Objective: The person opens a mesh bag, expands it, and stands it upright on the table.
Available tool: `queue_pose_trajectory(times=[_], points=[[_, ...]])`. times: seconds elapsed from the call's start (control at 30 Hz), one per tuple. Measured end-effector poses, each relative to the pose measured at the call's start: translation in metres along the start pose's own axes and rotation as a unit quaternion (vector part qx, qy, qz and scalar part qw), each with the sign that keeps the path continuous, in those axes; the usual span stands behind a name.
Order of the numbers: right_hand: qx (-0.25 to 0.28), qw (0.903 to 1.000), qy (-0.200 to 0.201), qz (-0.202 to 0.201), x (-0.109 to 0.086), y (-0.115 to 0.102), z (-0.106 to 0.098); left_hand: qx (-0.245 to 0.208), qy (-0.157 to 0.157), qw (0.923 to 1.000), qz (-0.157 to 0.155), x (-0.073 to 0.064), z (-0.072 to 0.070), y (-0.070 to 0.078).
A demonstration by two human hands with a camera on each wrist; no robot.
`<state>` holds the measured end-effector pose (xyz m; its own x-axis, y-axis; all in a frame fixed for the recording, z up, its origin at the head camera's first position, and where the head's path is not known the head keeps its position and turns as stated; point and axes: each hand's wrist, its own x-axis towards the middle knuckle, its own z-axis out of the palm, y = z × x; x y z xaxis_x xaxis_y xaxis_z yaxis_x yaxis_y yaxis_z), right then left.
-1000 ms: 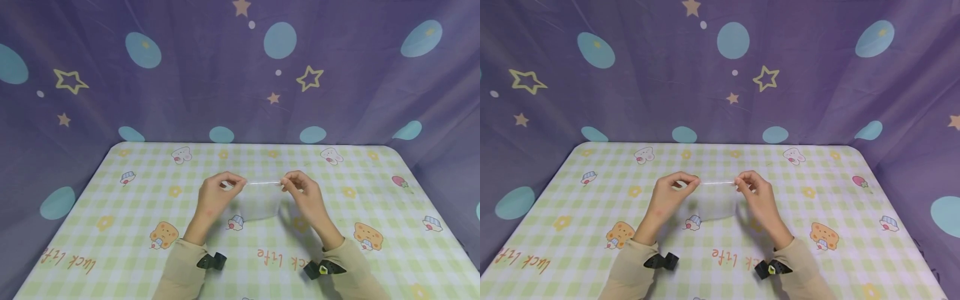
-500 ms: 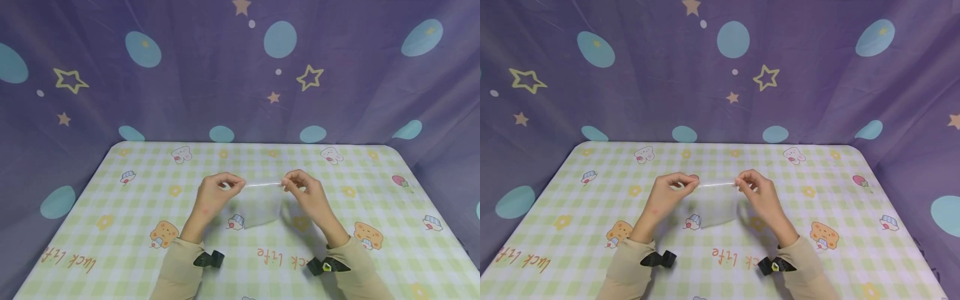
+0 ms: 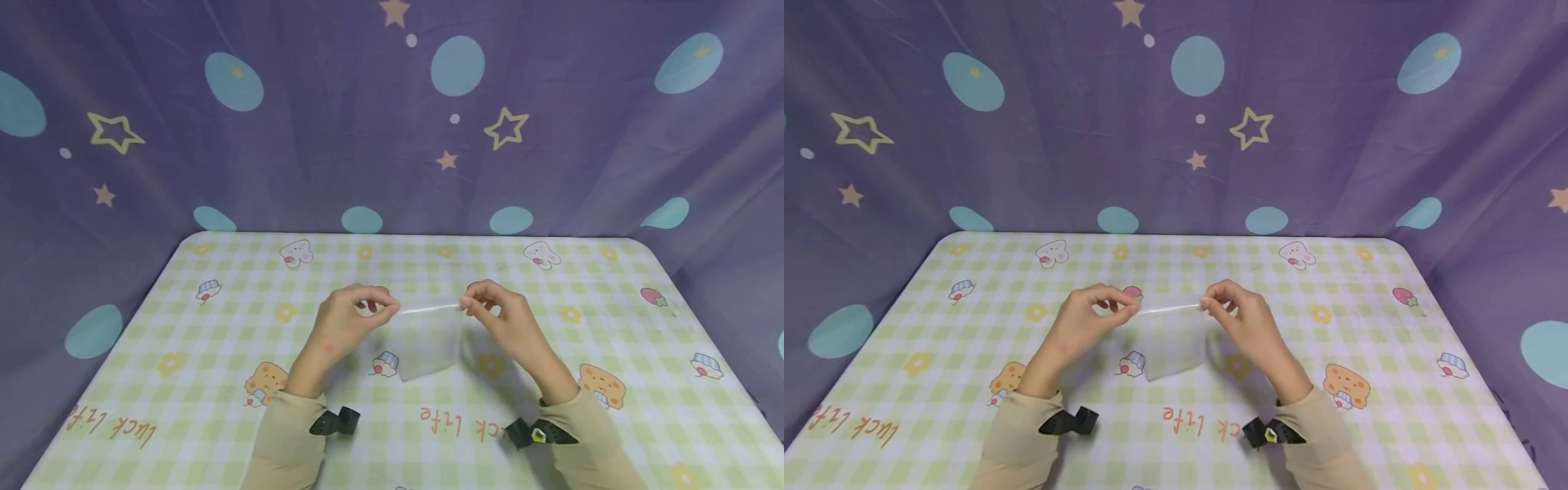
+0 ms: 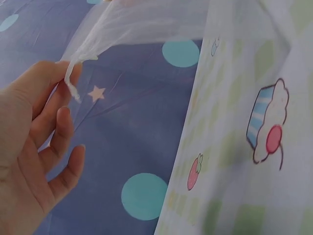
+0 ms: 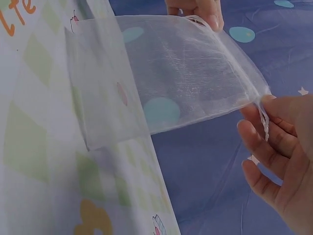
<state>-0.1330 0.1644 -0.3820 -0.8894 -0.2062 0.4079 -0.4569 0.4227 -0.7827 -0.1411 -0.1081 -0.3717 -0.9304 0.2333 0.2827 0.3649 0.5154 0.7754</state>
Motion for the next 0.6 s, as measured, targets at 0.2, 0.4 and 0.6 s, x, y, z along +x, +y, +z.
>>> queue_pose_trajectory(times=[0.2, 0.4, 0.6], points=[[-0.005, 0.9999, 0.01, 0.002, -0.001, -0.001, -0.003, -0.003, 0.012, 0.9997, 0.019, 0.0, 0.005, 0.002], [0.009, 0.9991, 0.016, 0.038, -0.002, 0.0, -0.006, -0.047, 0.014, 0.9988, -0.006, 0.0, 0.02, 0.006], [0.039, 0.9976, 0.03, 0.049, -0.001, -0.001, -0.006, -0.046, 0.037, 0.998, -0.021, 0.001, 0.026, 0.006]])
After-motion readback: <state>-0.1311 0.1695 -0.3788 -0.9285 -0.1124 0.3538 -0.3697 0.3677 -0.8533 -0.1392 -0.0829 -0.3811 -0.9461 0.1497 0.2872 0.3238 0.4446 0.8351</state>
